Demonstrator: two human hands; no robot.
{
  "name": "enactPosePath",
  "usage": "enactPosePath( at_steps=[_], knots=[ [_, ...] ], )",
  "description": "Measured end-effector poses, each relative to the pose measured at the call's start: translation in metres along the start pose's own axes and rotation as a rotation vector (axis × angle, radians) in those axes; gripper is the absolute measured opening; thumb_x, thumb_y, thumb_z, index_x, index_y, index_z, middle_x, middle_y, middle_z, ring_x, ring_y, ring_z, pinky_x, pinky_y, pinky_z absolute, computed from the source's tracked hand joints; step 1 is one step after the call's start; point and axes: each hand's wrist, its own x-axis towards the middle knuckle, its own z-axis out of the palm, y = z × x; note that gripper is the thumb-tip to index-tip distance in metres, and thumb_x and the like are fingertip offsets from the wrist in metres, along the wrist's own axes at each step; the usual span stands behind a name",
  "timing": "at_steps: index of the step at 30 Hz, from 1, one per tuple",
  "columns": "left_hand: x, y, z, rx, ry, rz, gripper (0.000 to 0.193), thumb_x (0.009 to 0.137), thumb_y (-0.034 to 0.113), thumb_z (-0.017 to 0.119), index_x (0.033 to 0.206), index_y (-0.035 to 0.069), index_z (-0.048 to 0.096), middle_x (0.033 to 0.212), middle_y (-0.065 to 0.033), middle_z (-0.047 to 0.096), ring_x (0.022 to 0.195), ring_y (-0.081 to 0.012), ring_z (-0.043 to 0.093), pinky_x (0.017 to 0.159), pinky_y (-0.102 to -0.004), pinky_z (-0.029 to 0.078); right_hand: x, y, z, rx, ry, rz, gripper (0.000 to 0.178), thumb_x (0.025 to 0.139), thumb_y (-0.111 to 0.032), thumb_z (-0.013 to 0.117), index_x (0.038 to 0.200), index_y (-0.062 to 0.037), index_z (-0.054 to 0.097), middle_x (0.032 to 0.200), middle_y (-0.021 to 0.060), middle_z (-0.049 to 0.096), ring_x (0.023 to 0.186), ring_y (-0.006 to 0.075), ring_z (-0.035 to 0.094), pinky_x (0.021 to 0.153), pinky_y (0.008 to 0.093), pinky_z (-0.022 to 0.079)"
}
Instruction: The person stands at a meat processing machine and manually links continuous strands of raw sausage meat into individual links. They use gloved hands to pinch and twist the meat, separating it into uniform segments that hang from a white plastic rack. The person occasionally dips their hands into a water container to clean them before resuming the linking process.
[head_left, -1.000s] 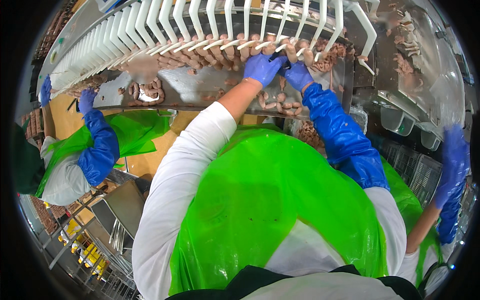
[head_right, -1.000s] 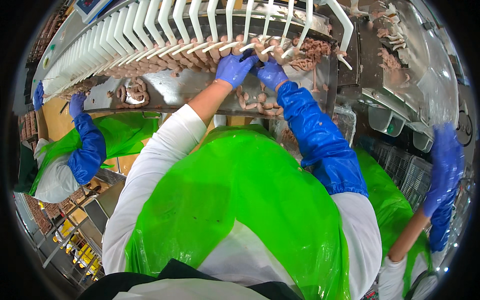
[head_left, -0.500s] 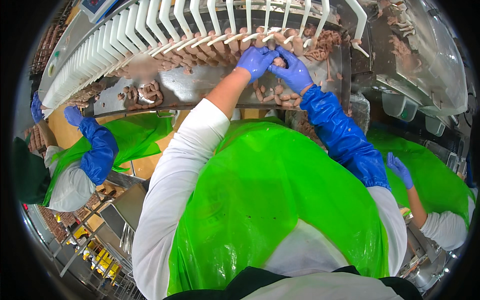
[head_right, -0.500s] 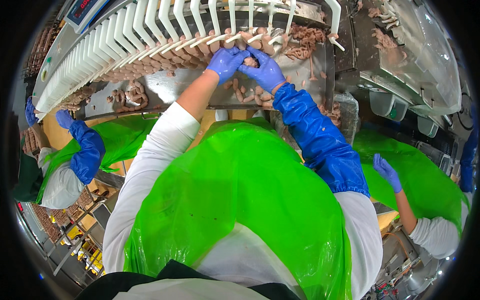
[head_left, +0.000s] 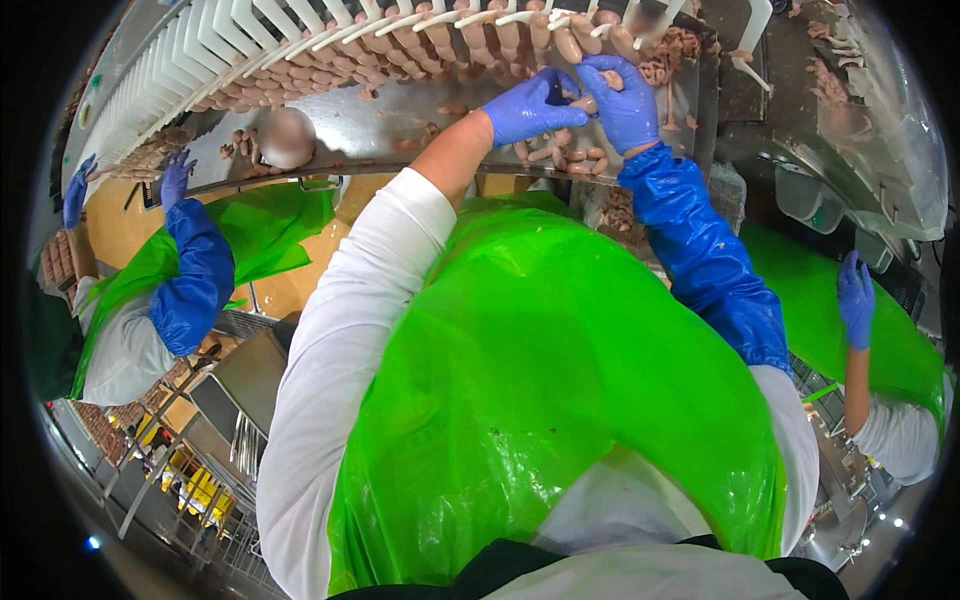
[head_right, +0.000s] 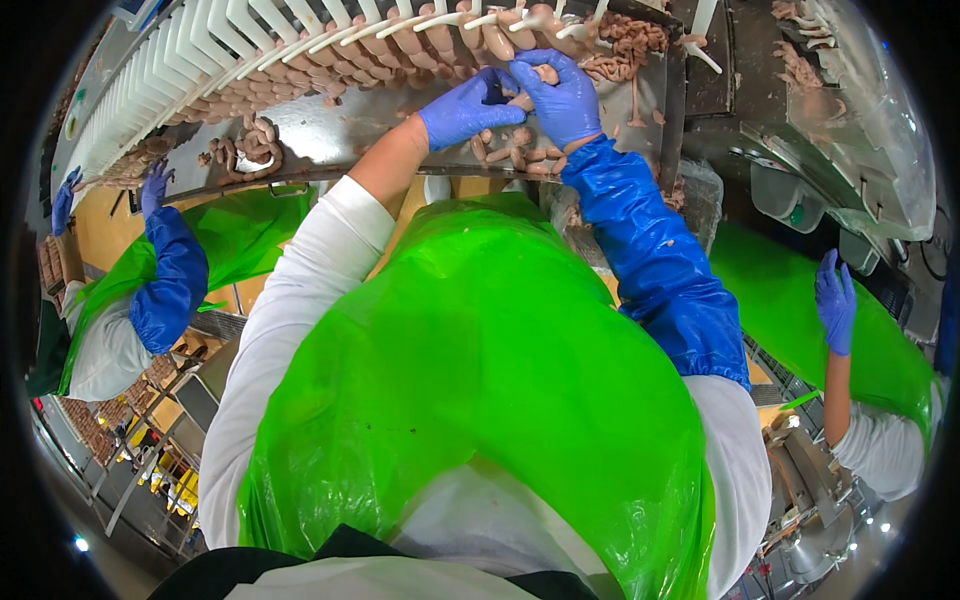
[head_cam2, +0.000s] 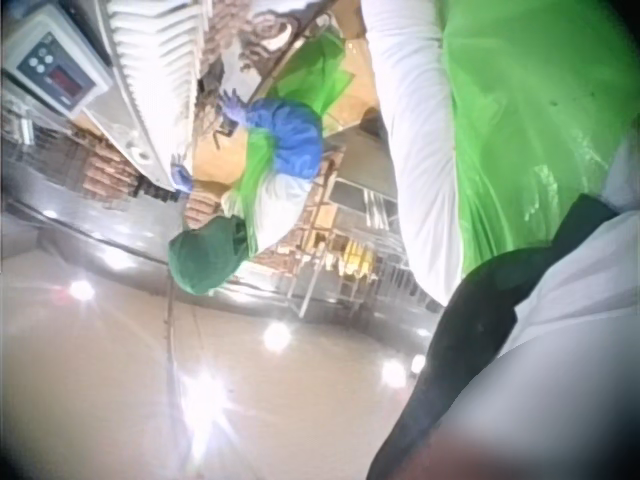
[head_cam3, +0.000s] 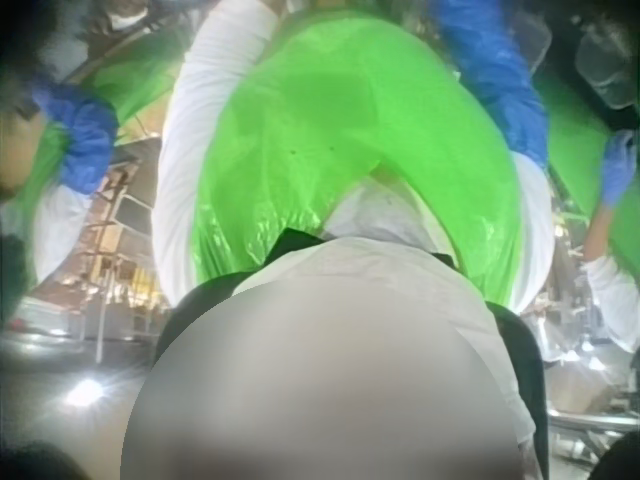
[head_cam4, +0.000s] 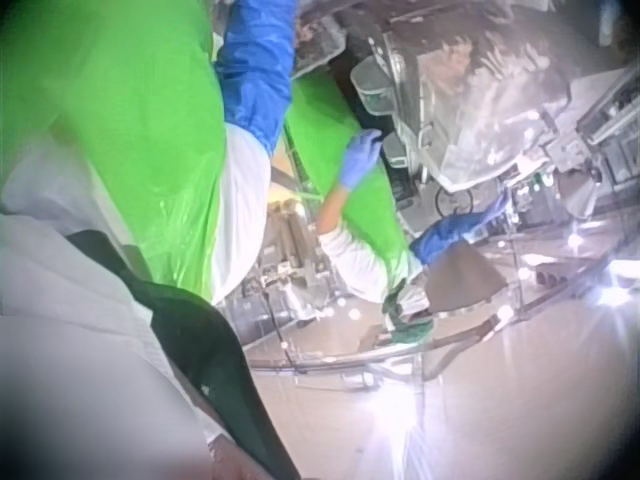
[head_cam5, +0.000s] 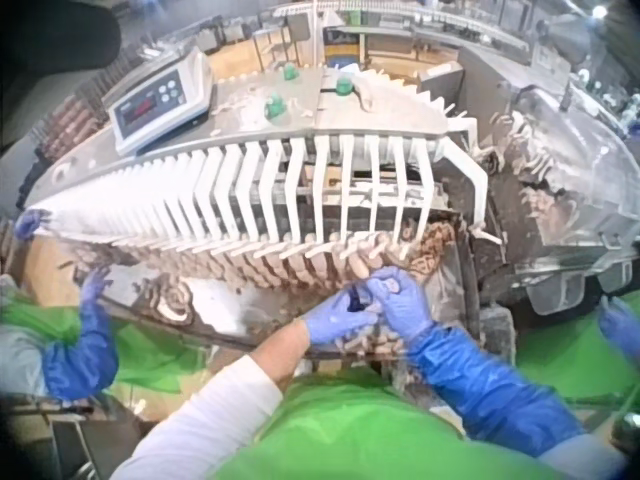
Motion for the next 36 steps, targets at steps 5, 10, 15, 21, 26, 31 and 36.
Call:
enactPosePath(
  at_steps=[5, 10, 15, 21, 26, 31, 36],
  knots=[
    [-0.014, -0.007, -0.015, 0.153, -0.101, -0.029, 0.042, 0.092, 0.036, 0.063, 0.116, 0.002, 0.058, 0.1, -0.011, 0.065, 0.087, -0.0172, 0.063, 0.075, -0.0318, 0.051, -0.001, 0.023, -0.058, 0.11, -0.084, 0.25, 0.027, 0.088, -0.018, 0.07, 0.108, -0.0013, 0.064, 0.087, 0.0022, 0.066, 0.077, 0.013, 0.063, 0.068, 0.0219, 0.05],
    [-0.034, -0.025, -0.038, 0.345, 0.339, 0.052, 0.045, 0.092, 0.036, 0.061, 0.127, 0.008, 0.055, 0.106, -0.0147, 0.066, 0.101, -0.0257, 0.063, 0.086, -0.0378, 0.05, -0.017, 0.114, -0.114, -0.977, -0.119, 0.001, 0.039, 0.082, -0.026, 0.072, 0.114, -0.0066, 0.063, 0.102, 0.0141, 0.067, 0.09, 0.0224, 0.067, 0.084, 0.0354, 0.053],
    [-0.088, -0.129, -0.057, 0.642, 0.472, -0.093, 0.055, 0.09, 0.039, 0.059, 0.139, 0.017, 0.049, 0.115, -0.0198, 0.065, 0.115, -0.0382, 0.058, 0.097, -0.0474, 0.046, -0.037, 0.095, -0.057, -1.207, -0.673, 0.15, 0.04, 0.082, -0.03, 0.068, 0.114, -0.0062, 0.063, 0.117, 0.0193, 0.064, 0.108, 0.0323, 0.063, 0.094, 0.045, 0.049],
    [-0.093, -0.126, -0.033, 0.755, 0.151, -0.047, 0.049, 0.091, 0.034, 0.058, 0.137, 0.017, 0.051, 0.121, -0.0215, 0.062, 0.112, -0.0394, 0.059, 0.098, -0.0469, 0.046, -0.051, 0.15, -0.046, -0.512, -0.684, 0.638, 0.033, 0.088, -0.017, 0.062, 0.118, -0.0098, 0.054, 0.088, 0.0094, 0.061, 0.086, 0.0247, 0.063, 0.069, 0.0372, 0.05],
    [-0.059, -0.089, 0.007, 0.551, -0.085, 0.129, 0.078, 0.078, 0.041, 0.072, 0.141, 0.008, 0.042, 0.134, -0.0266, 0.052, 0.122, -0.0424, 0.053, 0.103, -0.0481, 0.043, -0.035, 0.037, 0.018, 0.536, -0.395, 0.839, 0.035, 0.09, -0.007, 0.057, 0.125, -0.0072, 0.051, 0.094, 0.0087, 0.056, 0.08, 0.0172, 0.055, 0.061, 0.0313, 0.046],
    [-0.057, -0.068, -0.013, 0.091, -0.249, -0.124, 0.037, 0.091, 0.04, 0.055, 0.097, 0.004, 0.065, 0.09, -0.0164, 0.068, 0.086, -0.0356, 0.064, 0.082, -0.0458, 0.048, -0.012, 0.025, 0.023, 0.627, -0.3, 0.514, 0.042, 0.088, -0.009, 0.064, 0.128, -0.0075, 0.052, 0.11, 0.0108, 0.056, 0.097, 0.0228, 0.059, 0.077, 0.0335, 0.049],
    [-0.078, -0.032, -0.063, 0.313, -0.178, -0.104, 0.045, 0.096, 0.045, 0.044, 0.098, 0.006, 0.066, 0.094, -0.0174, 0.068, 0.089, -0.0372, 0.064, 0.084, -0.0464, 0.048, -0.022, 0.041, 0.034, -0.159, -0.45, 0.292, 0.055, 0.083, -0.013, 0.072, 0.134, -0.0074, 0.052, 0.14, 0.0141, 0.048, 0.122, 0.0296, 0.055, 0.106, 0.0385, 0.041]
  ],
)
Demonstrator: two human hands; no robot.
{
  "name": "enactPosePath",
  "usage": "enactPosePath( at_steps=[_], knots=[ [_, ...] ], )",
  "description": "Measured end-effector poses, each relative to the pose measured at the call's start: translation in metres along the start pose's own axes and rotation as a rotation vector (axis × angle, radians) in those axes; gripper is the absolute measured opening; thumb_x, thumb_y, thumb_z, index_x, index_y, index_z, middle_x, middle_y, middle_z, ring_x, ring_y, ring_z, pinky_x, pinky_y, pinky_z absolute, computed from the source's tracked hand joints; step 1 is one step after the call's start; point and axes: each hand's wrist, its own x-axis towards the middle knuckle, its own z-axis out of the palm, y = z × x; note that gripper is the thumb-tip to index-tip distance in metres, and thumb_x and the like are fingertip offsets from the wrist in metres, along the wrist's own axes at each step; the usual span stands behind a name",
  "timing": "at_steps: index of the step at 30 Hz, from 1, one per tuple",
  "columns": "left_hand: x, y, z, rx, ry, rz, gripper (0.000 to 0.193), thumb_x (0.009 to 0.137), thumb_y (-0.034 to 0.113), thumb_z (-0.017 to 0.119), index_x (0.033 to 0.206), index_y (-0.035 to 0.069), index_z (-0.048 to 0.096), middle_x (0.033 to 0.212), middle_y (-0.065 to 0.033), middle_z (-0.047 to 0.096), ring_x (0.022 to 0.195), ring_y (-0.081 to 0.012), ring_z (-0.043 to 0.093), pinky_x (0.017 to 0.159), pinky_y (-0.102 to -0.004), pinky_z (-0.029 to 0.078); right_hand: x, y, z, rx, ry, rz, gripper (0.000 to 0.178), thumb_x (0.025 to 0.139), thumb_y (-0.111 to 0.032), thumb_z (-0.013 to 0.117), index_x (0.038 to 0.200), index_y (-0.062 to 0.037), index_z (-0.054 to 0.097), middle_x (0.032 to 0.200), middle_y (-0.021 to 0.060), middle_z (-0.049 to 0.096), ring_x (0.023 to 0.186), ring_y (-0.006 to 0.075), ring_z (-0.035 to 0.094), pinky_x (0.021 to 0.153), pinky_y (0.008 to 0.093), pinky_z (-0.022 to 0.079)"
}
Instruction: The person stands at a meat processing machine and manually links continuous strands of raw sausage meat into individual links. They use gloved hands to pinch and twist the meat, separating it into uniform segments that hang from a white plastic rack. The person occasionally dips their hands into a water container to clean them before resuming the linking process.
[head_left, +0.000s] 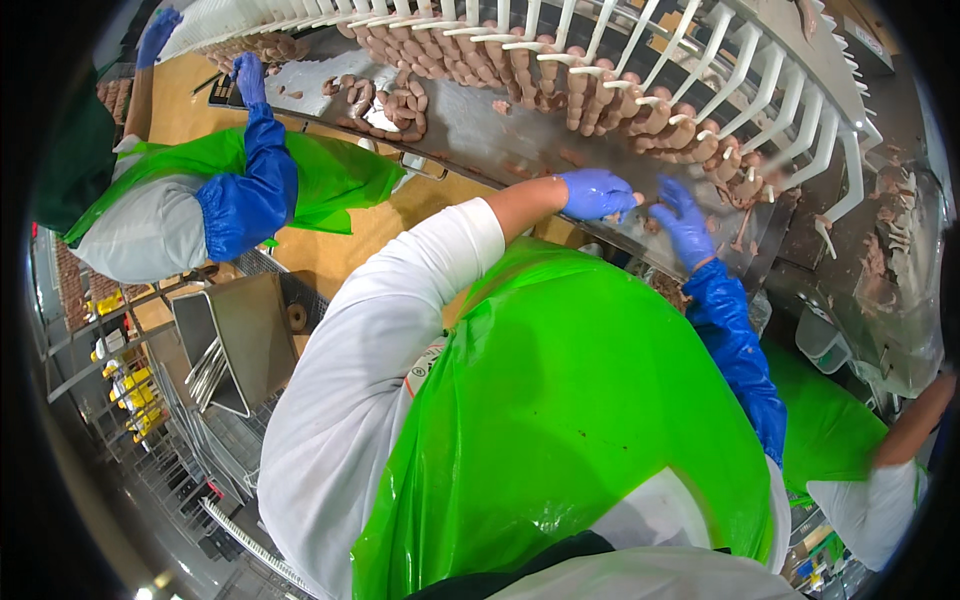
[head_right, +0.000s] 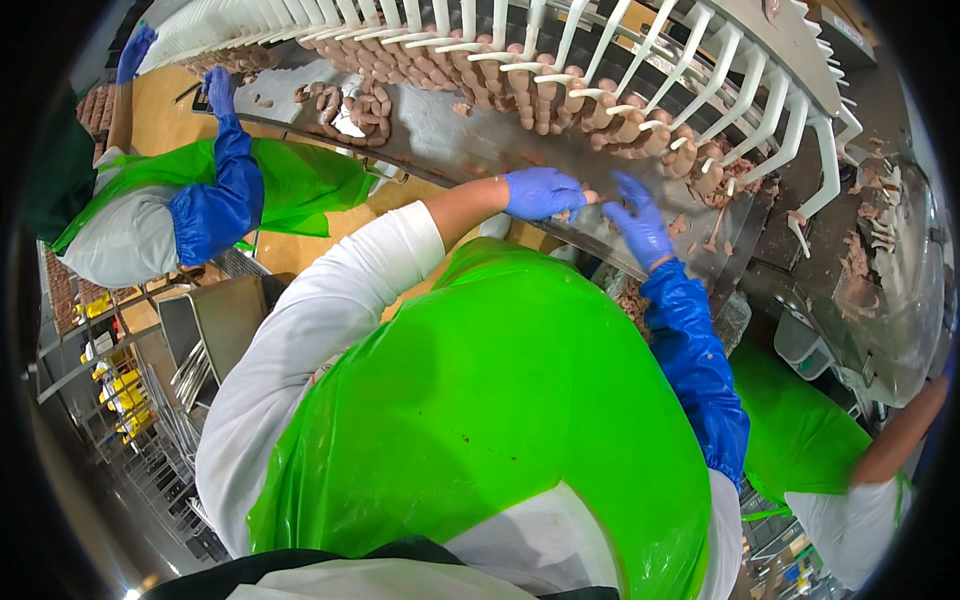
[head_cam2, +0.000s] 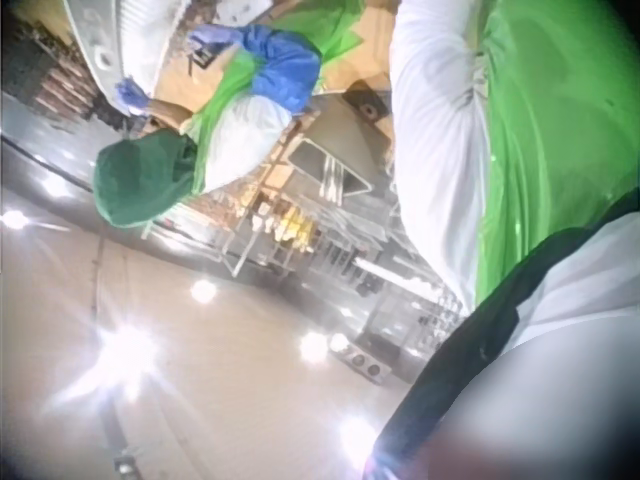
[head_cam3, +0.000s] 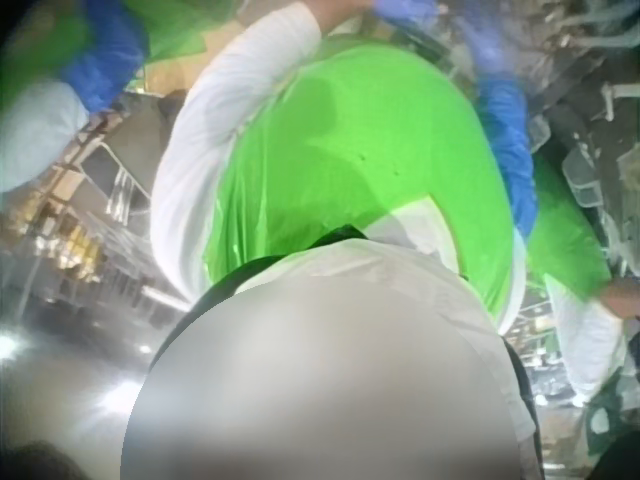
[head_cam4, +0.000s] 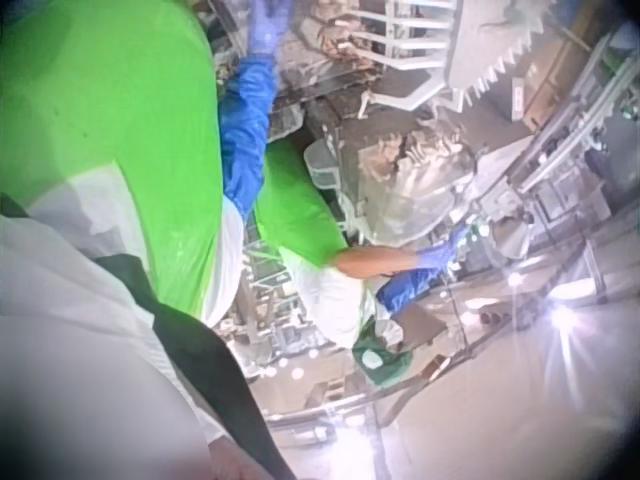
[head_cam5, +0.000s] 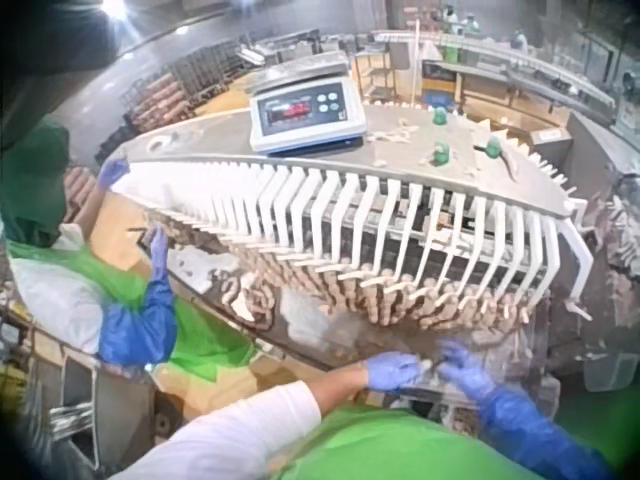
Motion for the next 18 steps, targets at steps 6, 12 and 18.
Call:
enactPosePath(
  at_steps=[6, 12, 18],
  knots=[
    [-0.013, 0.029, -0.05, 0.536, -0.006, 0.025, 0.044, 0.097, 0.041, 0.036, 0.103, 0.01, 0.066, 0.107, -0.0184, 0.068, 0.099, -0.0395, 0.063, 0.09, -0.0507, 0.048, 0.034, -0.031, 0.054, -0.377, -0.328, -0.145, 0.033, 0.094, -0.028, 0.054, 0.118, -0.0063, 0.062, 0.107, 0.0157, 0.067, 0.104, 0.0294, 0.064, 0.095, 0.0395, 0.046],
    [-0.024, -0.028, -0.065, 0.622, -0.104, 0.264, 0.036, 0.092, 0.034, 0.043, 0.088, 0.008, 0.067, 0.092, -0.0196, 0.067, 0.085, -0.0414, 0.063, 0.077, -0.0517, 0.048, 0.046, -0.081, 0.095, -1.301, -0.396, -0.171, 0.032, 0.095, -0.034, 0.049, 0.099, -0.0118, 0.073, 0.097, 0.014, 0.071, 0.093, 0.0335, 0.068, 0.086, 0.0456, 0.051],
    [-0.017, -0.105, -0.068, 0.749, 0.016, 0.689, 0.023, 0.09, 0.021, 0.05, 0.076, 0.005, 0.058, 0.078, -0.0166, 0.063, 0.07, -0.0374, 0.061, 0.065, -0.0458, 0.049, 0.059, -0.075, 0.1, -1.252, -0.163, 0.113, 0.04, 0.096, -0.04, 0.043, 0.102, -0.0132, 0.072, 0.095, 0.0133, 0.072, 0.09, 0.0332, 0.069, 0.086, 0.0463, 0.052]
  ],
)
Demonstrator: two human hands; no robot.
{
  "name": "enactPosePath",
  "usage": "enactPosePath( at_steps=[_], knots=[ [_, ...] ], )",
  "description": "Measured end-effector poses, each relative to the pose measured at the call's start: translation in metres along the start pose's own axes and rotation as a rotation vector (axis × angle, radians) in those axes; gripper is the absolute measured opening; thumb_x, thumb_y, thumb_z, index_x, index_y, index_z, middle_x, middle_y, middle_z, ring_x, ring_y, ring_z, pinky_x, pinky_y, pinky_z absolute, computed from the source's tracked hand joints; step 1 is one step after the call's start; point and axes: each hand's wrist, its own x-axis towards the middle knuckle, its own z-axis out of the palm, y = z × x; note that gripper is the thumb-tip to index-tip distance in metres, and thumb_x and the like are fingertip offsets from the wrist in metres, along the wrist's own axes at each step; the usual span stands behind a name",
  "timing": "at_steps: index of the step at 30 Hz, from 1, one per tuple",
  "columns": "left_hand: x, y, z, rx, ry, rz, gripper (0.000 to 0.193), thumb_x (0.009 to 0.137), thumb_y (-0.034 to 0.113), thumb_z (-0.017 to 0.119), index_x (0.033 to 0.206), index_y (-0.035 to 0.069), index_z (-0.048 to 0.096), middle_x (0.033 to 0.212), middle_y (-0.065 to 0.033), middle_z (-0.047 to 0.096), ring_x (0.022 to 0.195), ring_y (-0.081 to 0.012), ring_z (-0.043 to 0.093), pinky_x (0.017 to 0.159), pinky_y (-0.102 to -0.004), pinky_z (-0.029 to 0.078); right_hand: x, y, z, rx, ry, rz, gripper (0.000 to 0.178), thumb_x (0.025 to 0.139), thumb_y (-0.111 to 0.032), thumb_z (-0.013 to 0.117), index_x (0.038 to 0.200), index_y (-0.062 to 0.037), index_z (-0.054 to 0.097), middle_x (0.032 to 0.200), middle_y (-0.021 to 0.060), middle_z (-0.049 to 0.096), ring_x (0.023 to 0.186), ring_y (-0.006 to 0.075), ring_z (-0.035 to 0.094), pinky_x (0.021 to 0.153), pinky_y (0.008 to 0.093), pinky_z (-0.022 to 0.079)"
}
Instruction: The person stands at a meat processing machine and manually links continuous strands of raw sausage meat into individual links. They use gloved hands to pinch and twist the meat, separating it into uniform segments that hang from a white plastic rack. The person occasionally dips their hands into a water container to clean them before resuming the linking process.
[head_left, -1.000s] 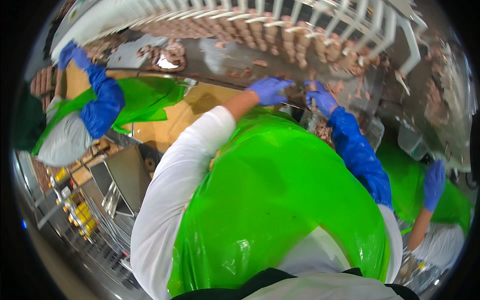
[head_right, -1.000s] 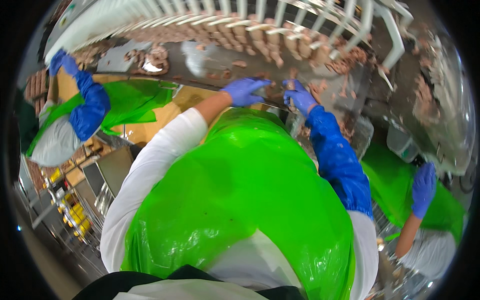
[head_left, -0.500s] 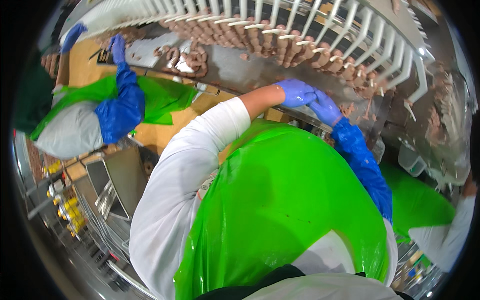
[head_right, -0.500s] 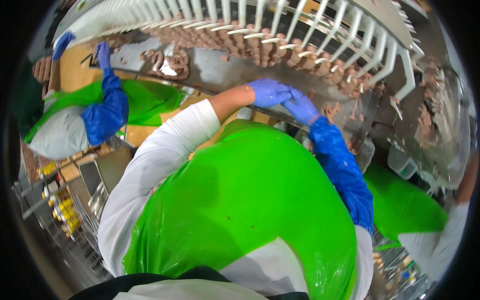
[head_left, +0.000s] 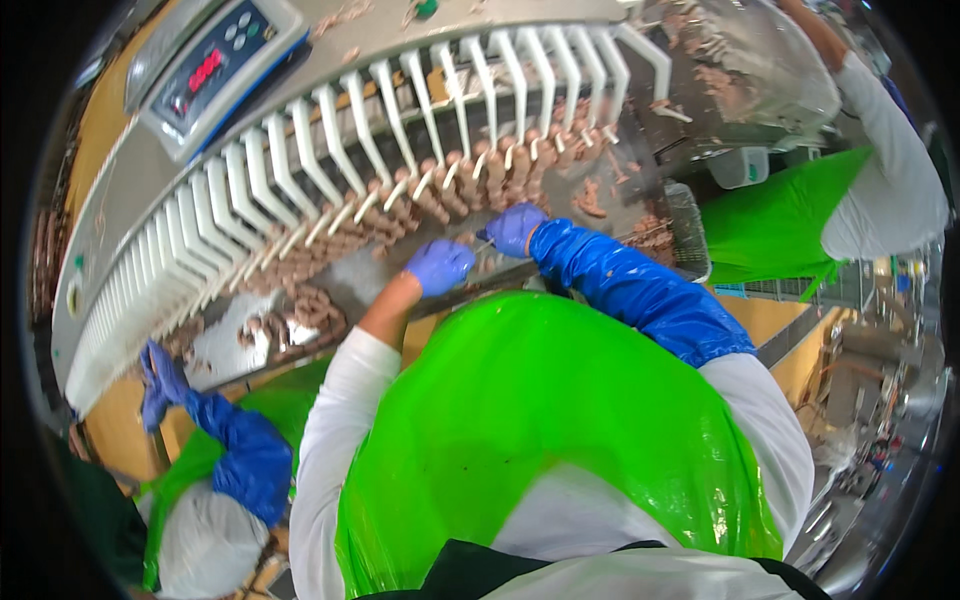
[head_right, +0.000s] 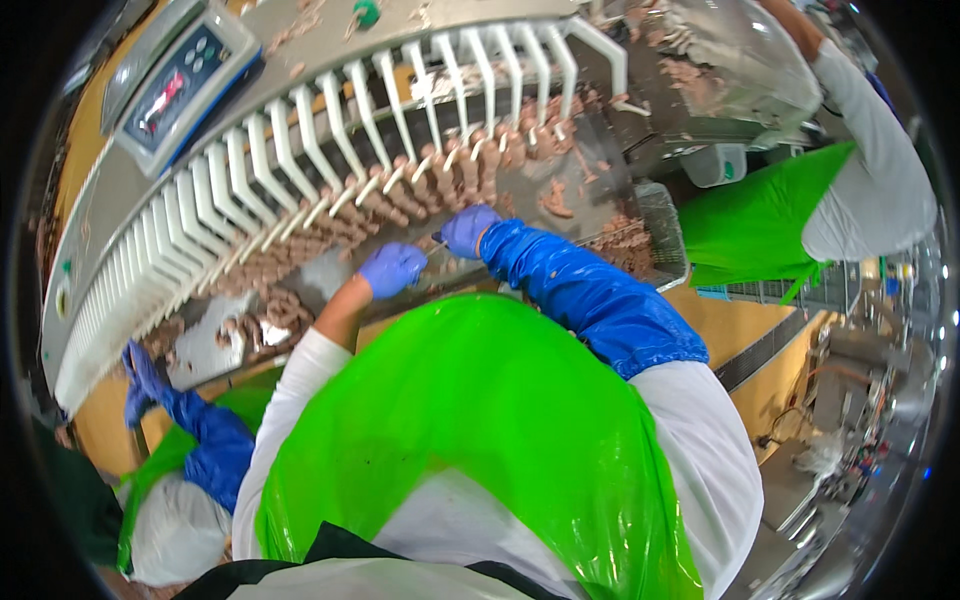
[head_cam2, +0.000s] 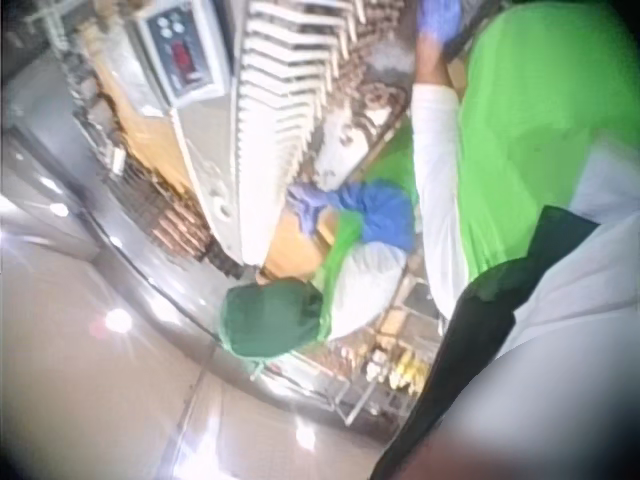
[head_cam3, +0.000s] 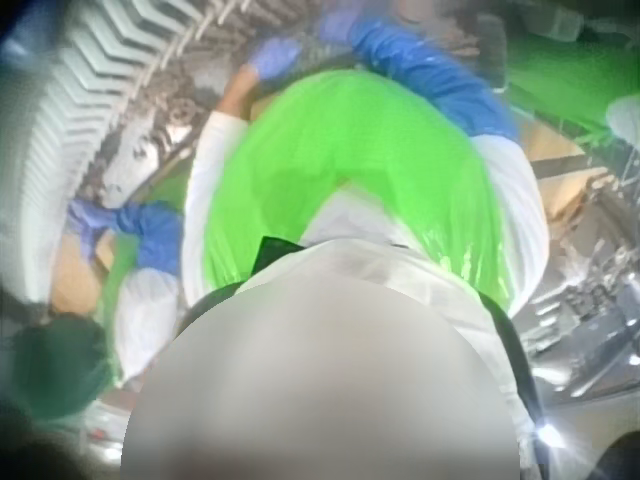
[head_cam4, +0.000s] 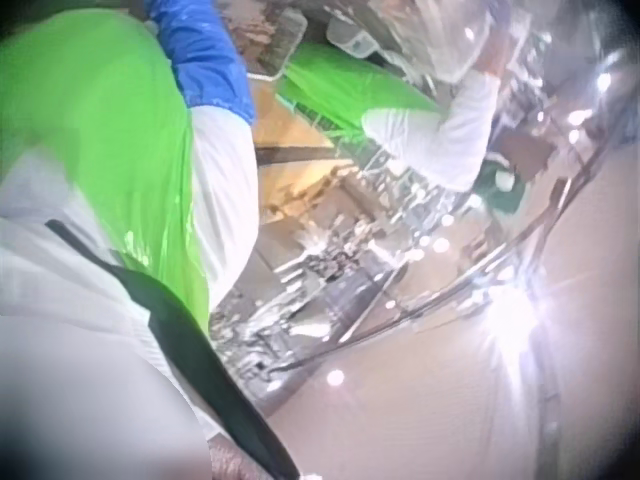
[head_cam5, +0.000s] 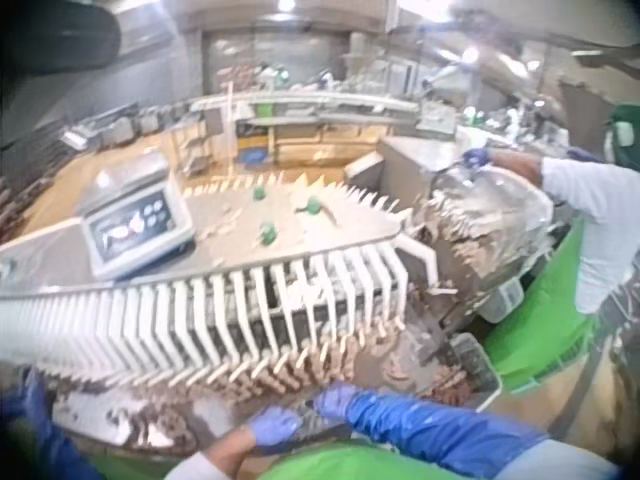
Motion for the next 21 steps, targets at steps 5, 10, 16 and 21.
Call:
enactPosePath(
  at_steps=[5, 10, 16, 21],
  knots=[
    [-0.014, 0.002, -0.06, -0.564, 0.003, -0.354, 0.027, 0.094, 0.021, 0.049, 0.075, 0.005, 0.061, 0.068, -0.0146, 0.062, 0.066, -0.0337, 0.062, 0.064, -0.0408, 0.048, -0.023, 0.094, 0.054, 0.428, 0.111, 0.407, 0.046, 0.096, -0.048, 0.043, 0.114, -0.0139, 0.069, 0.108, 0.0154, 0.07, 0.102, 0.0342, 0.065, 0.092, 0.0459, 0.049],
    [-0.026, -0.023, -0.035, -0.887, 0.301, -0.407, 0.032, 0.097, 0.024, 0.048, 0.074, 0.005, 0.057, 0.066, -0.0109, 0.059, 0.06, -0.025, 0.058, 0.06, -0.0363, 0.046, -0.033, 0.098, 0.044, 0.236, 0.254, 0.307, 0.044, 0.092, -0.045, 0.057, 0.121, -0.0145, 0.066, 0.122, 0.0152, 0.065, 0.114, 0.0322, 0.06, 0.103, 0.0431, 0.043],
    [-0.002, -0.022, -0.04, -0.19, 0.205, -0.342, 0.032, 0.096, 0.03, 0.045, 0.084, 0.005, 0.062, 0.085, -0.0227, 0.062, 0.075, -0.0436, 0.059, 0.068, -0.0502, 0.047, -0.025, 0.11, 0.075, 0.225, 0.238, 0.23, 0.043, 0.088, -0.041, 0.061, 0.119, -0.0122, 0.066, 0.124, 0.0138, 0.063, 0.119, 0.0301, 0.057, 0.105, 0.043, 0.042],
    [-0.109, -0.062, 0.0, 0.219, 0.051, -0.553, 0.041, 0.094, 0.042, 0.045, 0.098, 0.008, 0.068, 0.103, -0.023, 0.066, 0.095, -0.0428, 0.062, 0.084, -0.0509, 0.048, -0.088, 0.172, 0.096, 0.263, 0.204, 0.678, 0.042, 0.076, -0.024, 0.071, 0.116, -0.0141, 0.067, 0.115, 0.0142, 0.067, 0.107, 0.0342, 0.063, 0.094, 0.042, 0.049]
  ],
)
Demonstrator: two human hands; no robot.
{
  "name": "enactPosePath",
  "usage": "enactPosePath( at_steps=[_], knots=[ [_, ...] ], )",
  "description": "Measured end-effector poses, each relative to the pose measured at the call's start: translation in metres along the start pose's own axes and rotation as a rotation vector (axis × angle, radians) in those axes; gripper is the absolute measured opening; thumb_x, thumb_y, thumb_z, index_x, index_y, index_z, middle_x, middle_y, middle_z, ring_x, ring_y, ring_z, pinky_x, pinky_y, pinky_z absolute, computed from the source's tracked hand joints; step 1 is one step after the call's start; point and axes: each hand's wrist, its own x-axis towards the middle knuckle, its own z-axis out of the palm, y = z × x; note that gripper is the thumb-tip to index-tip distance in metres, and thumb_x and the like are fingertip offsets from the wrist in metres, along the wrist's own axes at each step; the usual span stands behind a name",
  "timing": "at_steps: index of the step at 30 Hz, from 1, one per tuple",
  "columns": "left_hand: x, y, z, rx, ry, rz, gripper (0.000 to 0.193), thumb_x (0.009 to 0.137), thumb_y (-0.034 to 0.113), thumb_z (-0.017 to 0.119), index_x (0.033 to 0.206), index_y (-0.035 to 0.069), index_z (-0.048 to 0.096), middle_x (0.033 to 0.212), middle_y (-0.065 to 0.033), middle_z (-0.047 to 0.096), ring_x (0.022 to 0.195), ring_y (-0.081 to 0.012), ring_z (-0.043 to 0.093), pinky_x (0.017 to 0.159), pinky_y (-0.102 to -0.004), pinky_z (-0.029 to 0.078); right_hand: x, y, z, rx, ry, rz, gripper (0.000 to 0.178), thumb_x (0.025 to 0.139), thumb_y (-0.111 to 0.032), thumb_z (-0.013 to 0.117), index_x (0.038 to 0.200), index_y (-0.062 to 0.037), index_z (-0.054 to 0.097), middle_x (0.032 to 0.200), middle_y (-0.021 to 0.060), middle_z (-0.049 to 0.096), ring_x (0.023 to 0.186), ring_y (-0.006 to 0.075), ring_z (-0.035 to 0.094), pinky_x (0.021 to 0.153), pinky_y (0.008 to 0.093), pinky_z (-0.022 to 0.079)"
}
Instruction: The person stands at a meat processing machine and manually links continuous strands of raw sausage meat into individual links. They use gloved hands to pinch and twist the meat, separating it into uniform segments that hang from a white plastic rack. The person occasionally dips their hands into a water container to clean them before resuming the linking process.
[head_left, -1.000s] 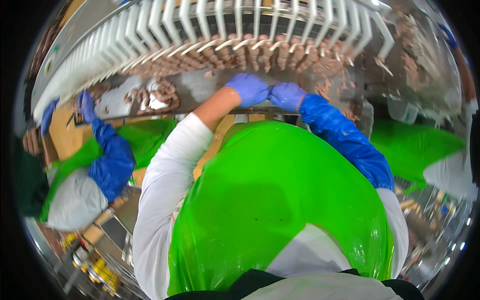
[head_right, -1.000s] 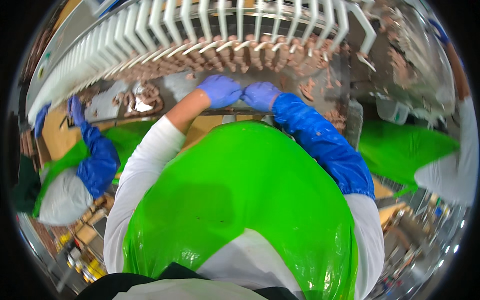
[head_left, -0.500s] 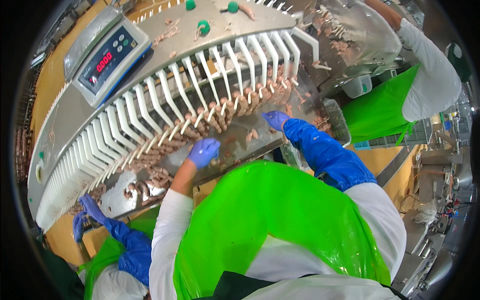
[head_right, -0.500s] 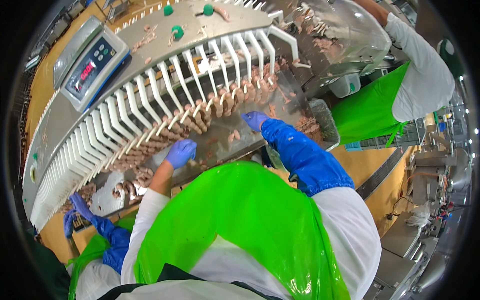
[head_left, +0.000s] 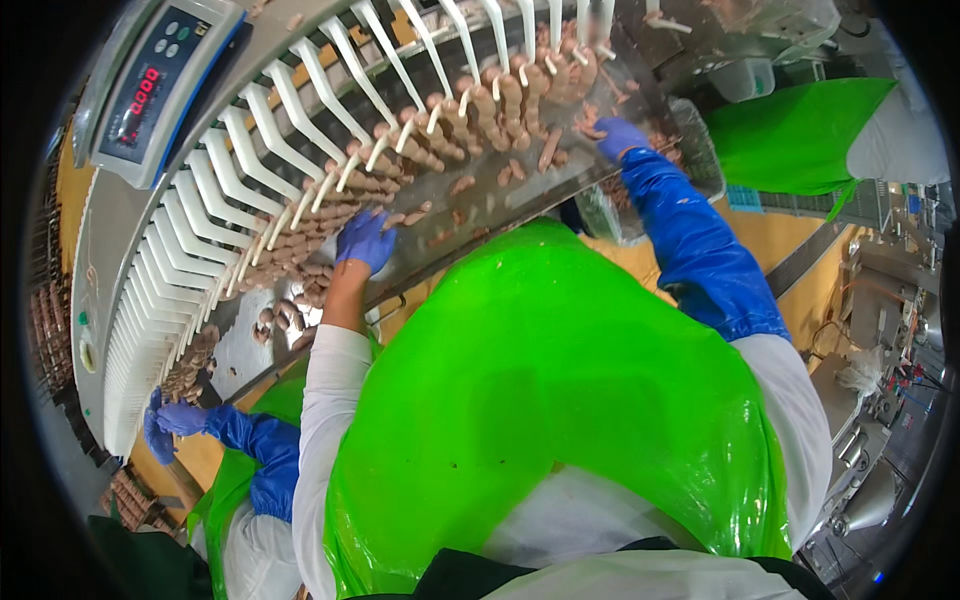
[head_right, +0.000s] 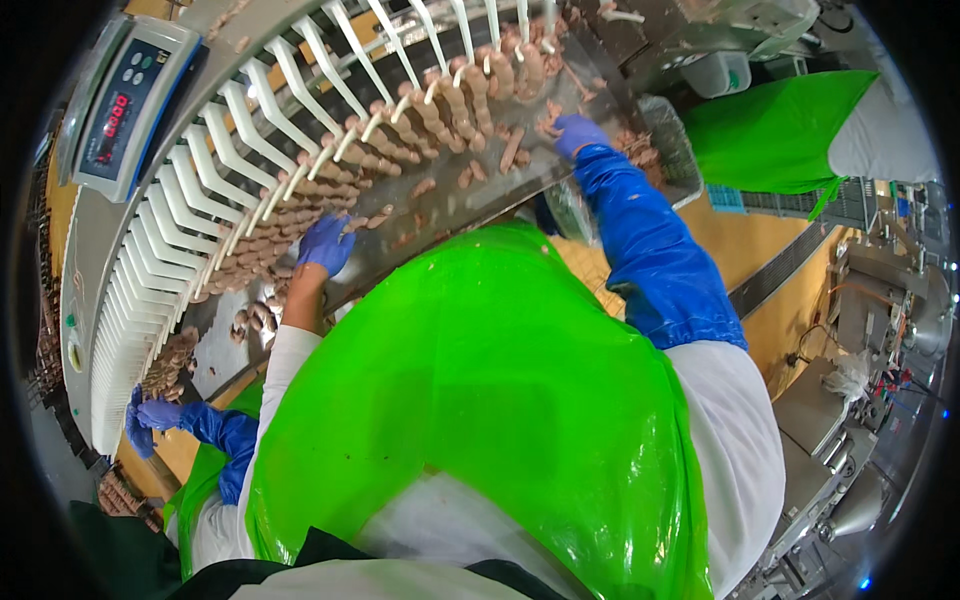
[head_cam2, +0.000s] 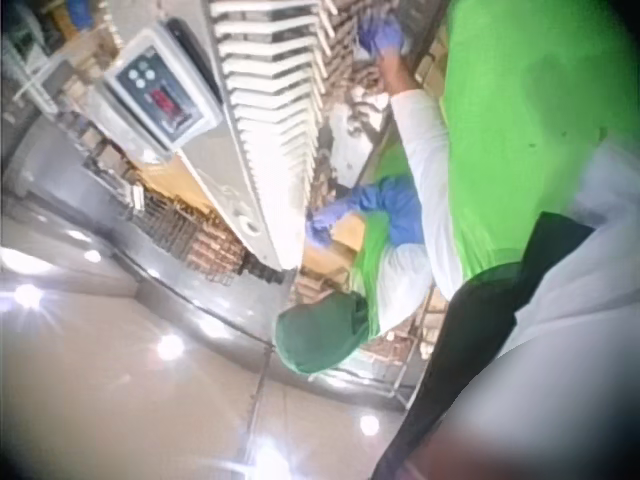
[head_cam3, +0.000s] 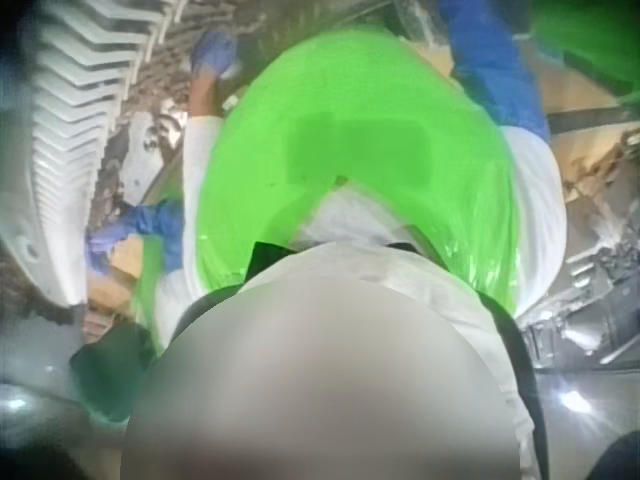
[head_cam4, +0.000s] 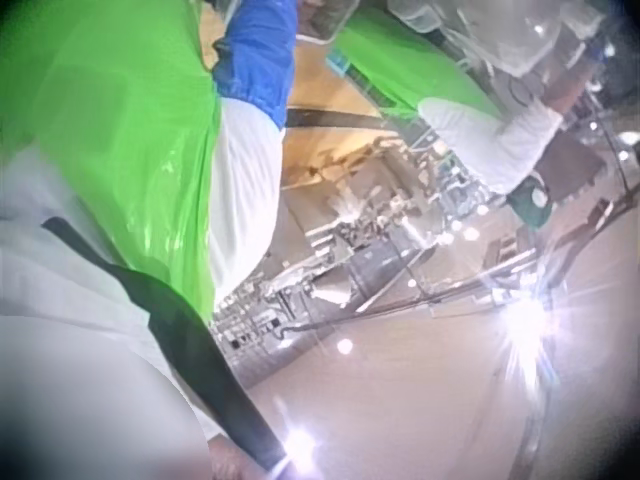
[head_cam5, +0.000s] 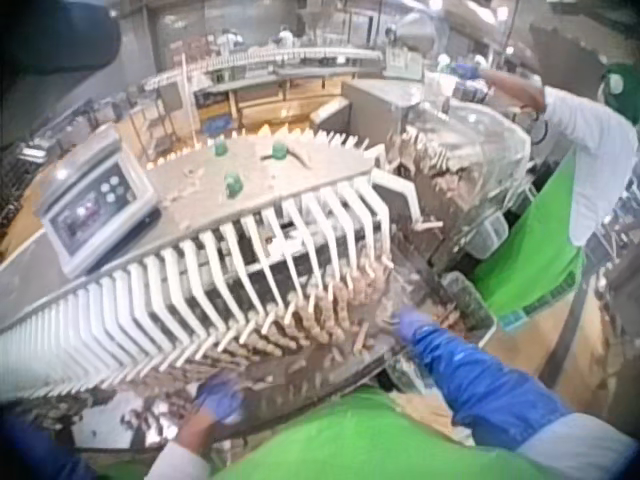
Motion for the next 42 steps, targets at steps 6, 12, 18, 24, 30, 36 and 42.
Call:
enactPosePath(
  at_steps=[6, 12, 18, 24, 30, 36, 42],
  knots=[
    [-0.024, -0.003, -0.04, -0.066, -0.56, -0.467, 0.058, 0.093, 0.055, 0.037, 0.101, 0.009, 0.071, 0.112, -0.0239, 0.065, 0.102, -0.0423, 0.062, 0.09, -0.0503, 0.047, 0.002, 0.007, 0.04, 0.045, -0.025, -0.064, 0.043, 0.079, -0.019, 0.069, 0.121, -0.0192, 0.065, 0.126, 0.013, 0.061, 0.12, 0.0319, 0.055, 0.1, 0.0415, 0.046],
    [0.003, 0.048, -0.055, -0.18, -0.272, -0.231, 0.04, 0.095, 0.041, 0.049, 0.096, 0.007, 0.071, 0.098, -0.0189, 0.067, 0.093, -0.0391, 0.064, 0.083, -0.0456, 0.05, 0.018, -0.048, 0.04, -0.221, 0.063, -0.387, 0.032, 0.079, -0.019, 0.069, 0.111, -0.016, 0.068, 0.125, 0.0094, 0.059, 0.122, 0.0296, 0.052, 0.095, 0.0462, 0.044],
    [0.089, 0.167, -0.046, -0.568, -0.133, 0.047, 0.031, 0.094, 0.033, 0.056, 0.114, 0.011, 0.066, 0.11, -0.016, 0.066, 0.1, -0.0357, 0.063, 0.087, -0.0435, 0.05, 0.023, -0.019, 0.022, -0.247, -0.209, -0.423, 0.034, 0.077, -0.027, 0.071, 0.108, -0.014, 0.066, 0.11, 0.0128, 0.065, 0.108, 0.029, 0.061, 0.093, 0.0474, 0.04],
    [0.154, 0.248, 0.017, -0.442, -0.151, 0.18, 0.041, 0.095, 0.035, 0.054, 0.126, 0.009, 0.06, 0.125, -0.0181, 0.061, 0.113, -0.035, 0.059, 0.096, -0.0429, 0.047, 0.024, 0.012, 0.034, 0.262, -0.383, -0.414, 0.039, 0.078, -0.028, 0.066, 0.112, -0.0091, 0.061, 0.104, 0.0178, 0.068, 0.1, 0.0319, 0.065, 0.09, 0.0429, 0.045],
    [0.191, 0.28, 0.022, -0.599, -0.418, 0.02, 0.044, 0.097, 0.039, 0.051, 0.122, 0.003, 0.061, 0.112, -0.0197, 0.066, 0.101, -0.0346, 0.064, 0.091, -0.0416, 0.049, 0.018, -0.003, -0.014, 0.85, -0.47, -0.552, 0.036, 0.081, -0.016, 0.063, 0.115, -0.0036, 0.059, 0.1, 0.0167, 0.067, 0.091, 0.026, 0.066, 0.084, 0.0363, 0.051],
    [0.195, 0.282, 0.016, -0.81, -0.331, -0.164, 0.038, 0.099, 0.035, 0.046, 0.104, 0.002, 0.063, 0.095, -0.0175, 0.069, 0.086, -0.032, 0.066, 0.083, -0.0397, 0.05, -0.002, -0.02, -0.047, 0.498, -0.077, -0.853, 0.045, 0.09, -0.02, 0.059, 0.131, -0.003, 0.05, 0.103, 0.0206, 0.065, 0.092, 0.0339, 0.066, 0.081, 0.0417, 0.053],
    [0.196, 0.288, -0.01, -0.448, -0.206, 0.068, 0.032, 0.099, 0.032, 0.045, 0.096, 0.006, 0.063, 0.091, -0.0176, 0.067, 0.085, -0.0365, 0.064, 0.077, -0.0441, 0.05, 0.008, -0.015, -0.058, 0.029, -0.006, -0.913, 0.018, 0.087, -0.024, 0.059, 0.09, -0.0073, 0.065, 0.084, 0.0156, 0.068, 0.078, 0.0348, 0.067, 0.071, 0.0476, 0.053]
  ],
)
